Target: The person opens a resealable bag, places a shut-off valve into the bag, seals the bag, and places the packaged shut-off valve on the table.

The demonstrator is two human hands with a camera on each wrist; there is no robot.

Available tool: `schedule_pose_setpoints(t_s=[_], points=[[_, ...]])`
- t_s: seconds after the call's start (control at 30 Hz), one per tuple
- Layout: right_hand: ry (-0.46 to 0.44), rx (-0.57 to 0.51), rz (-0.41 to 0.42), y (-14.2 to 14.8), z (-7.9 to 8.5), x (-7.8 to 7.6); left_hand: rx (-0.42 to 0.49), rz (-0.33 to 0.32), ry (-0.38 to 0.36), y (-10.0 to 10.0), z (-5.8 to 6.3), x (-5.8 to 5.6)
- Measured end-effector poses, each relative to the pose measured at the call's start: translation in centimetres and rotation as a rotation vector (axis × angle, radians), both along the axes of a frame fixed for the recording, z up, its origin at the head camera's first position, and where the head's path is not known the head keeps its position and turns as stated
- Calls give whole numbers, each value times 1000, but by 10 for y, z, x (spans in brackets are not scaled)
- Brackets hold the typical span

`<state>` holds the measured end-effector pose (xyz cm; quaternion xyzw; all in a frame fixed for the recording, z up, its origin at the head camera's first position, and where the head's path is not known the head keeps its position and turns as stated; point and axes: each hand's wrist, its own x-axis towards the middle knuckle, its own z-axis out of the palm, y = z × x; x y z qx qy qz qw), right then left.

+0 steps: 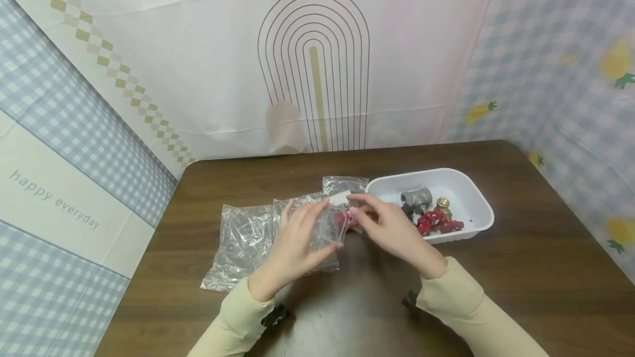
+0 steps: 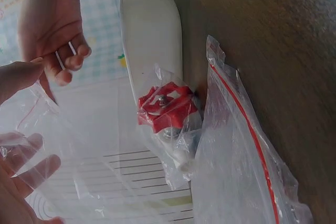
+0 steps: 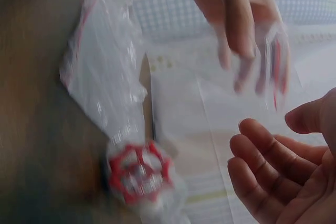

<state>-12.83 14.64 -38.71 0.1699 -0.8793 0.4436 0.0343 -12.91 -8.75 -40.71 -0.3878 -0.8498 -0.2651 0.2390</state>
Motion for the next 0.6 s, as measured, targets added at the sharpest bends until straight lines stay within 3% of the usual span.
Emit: schedule_pose_setpoints(t_s=[0.17, 0.37, 0.6], points=[[15, 96, -61, 31, 4, -11, 2, 7, -21, -4, 0, -1], [-27, 171, -84, 81, 6, -19, -5, 16, -50, -7, 0, -1], [-44, 338, -169, 140, 0, -23, 3, 8, -53, -9, -2, 0]])
